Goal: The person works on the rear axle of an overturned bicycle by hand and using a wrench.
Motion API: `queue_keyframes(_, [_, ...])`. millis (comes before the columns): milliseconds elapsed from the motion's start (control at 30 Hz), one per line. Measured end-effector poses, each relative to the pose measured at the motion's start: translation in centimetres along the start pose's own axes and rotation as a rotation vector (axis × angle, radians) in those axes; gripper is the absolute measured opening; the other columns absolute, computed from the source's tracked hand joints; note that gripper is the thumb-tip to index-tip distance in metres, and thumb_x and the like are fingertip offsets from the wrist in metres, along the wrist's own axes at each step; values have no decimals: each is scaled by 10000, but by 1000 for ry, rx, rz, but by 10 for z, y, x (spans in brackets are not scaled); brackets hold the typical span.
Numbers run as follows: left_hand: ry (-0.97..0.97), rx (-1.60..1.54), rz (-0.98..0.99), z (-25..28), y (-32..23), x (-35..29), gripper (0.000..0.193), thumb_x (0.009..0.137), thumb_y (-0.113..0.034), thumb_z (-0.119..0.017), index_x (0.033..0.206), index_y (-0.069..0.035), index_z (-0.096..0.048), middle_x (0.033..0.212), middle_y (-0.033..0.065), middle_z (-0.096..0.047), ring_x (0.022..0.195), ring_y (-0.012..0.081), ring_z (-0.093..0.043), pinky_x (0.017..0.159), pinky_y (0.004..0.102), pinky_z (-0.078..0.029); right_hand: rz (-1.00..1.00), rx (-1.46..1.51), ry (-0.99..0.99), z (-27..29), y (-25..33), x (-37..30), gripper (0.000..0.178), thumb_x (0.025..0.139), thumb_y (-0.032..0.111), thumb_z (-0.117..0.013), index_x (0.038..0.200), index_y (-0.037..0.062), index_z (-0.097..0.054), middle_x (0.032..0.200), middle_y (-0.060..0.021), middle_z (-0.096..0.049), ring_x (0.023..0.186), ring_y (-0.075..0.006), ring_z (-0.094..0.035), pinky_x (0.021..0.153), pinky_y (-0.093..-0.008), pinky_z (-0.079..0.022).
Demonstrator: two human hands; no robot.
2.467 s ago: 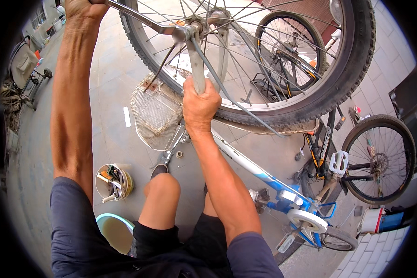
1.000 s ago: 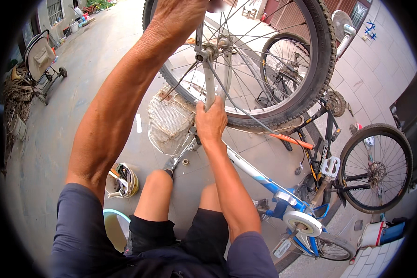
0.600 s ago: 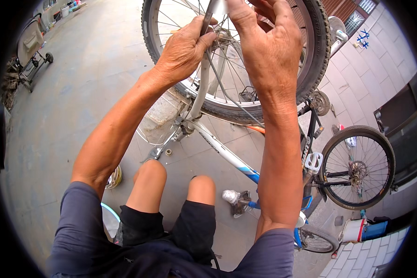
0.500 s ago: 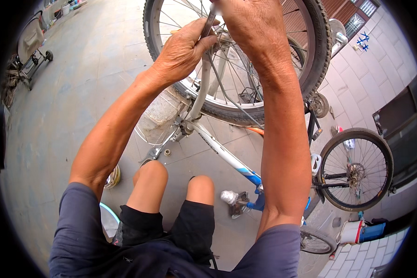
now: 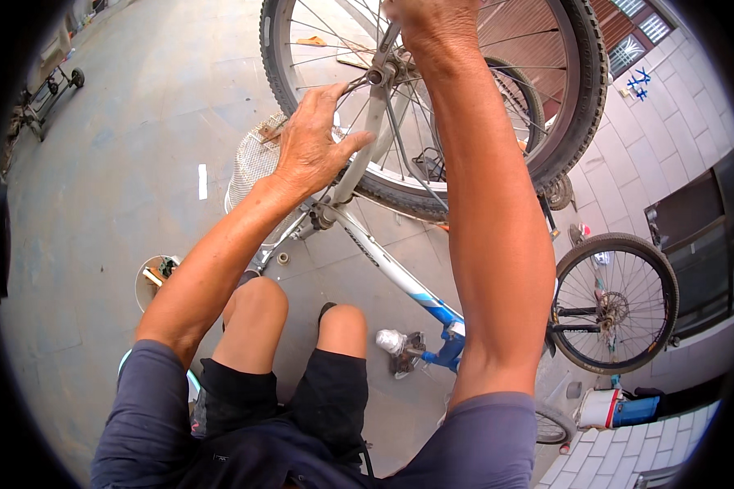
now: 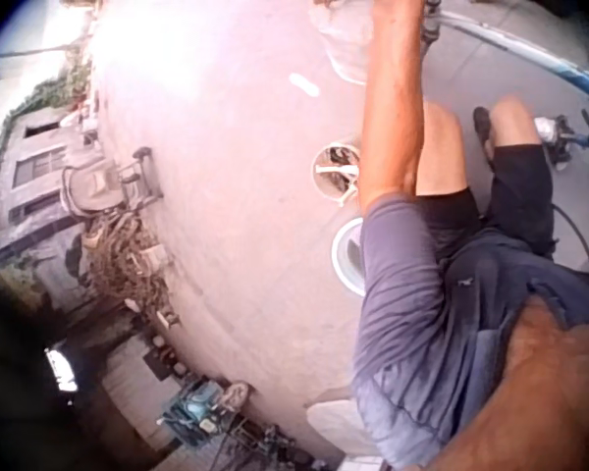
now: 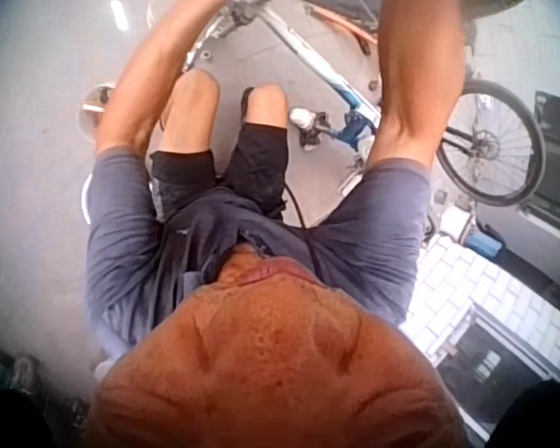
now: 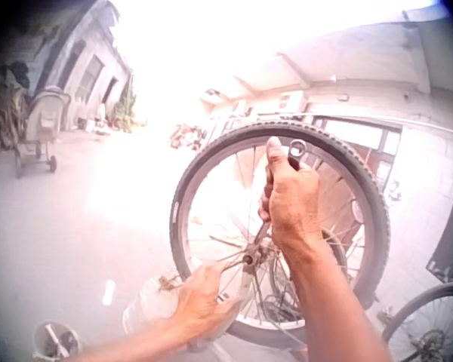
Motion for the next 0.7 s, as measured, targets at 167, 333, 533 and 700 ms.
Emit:
queue_keyframes(167, [-89,-67,-29,-4,-12,9,669,749,-278,-798,1282,-1,-504,1179,196,-561,1090,364,-570,919,438,-472,40,-16,12,1,10,-15,442,957,409,-617,638,165,-434,500,55,-356,368,-76,-355,352,-257,-306])
queue_keyframes(333, [-45,-100,-24,-8,-10,17,638,736,-254,-803,1255,-7,-526,1121,181,-586,1042,348,-591,876,431,-486,8,-79,-84,-2,10,-4,437,946,407,-636,640,163,-443,503,45,-359,371,-86,-361,356,-264,-340])
queue_keyframes(533, [-372,143,-192,-2,-16,-3,614,740,-203,-793,1236,17,-504,1127,196,-555,983,373,-585,844,438,-485,87,14,231,5,22,-13,485,920,479,-643,631,142,-451,507,42,-343,394,-102,-393,384,-276,-396])
queue_keyframes(700, [-115,-118,-35,-19,-19,-41,601,782,-248,-778,1232,29,-490,1129,215,-536,982,371,-579,854,454,-479,34,102,219,10,26,-8,483,958,502,-555,640,170,-409,519,45,-330,409,-96,-392,398,-272,-414])
Point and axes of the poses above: each hand's wrist, its own x-axis towards the middle knuckle, its own z-axis out of the back of the hand, y = z × x, the point moved 3 cm from there along x, towards the middle knuckle
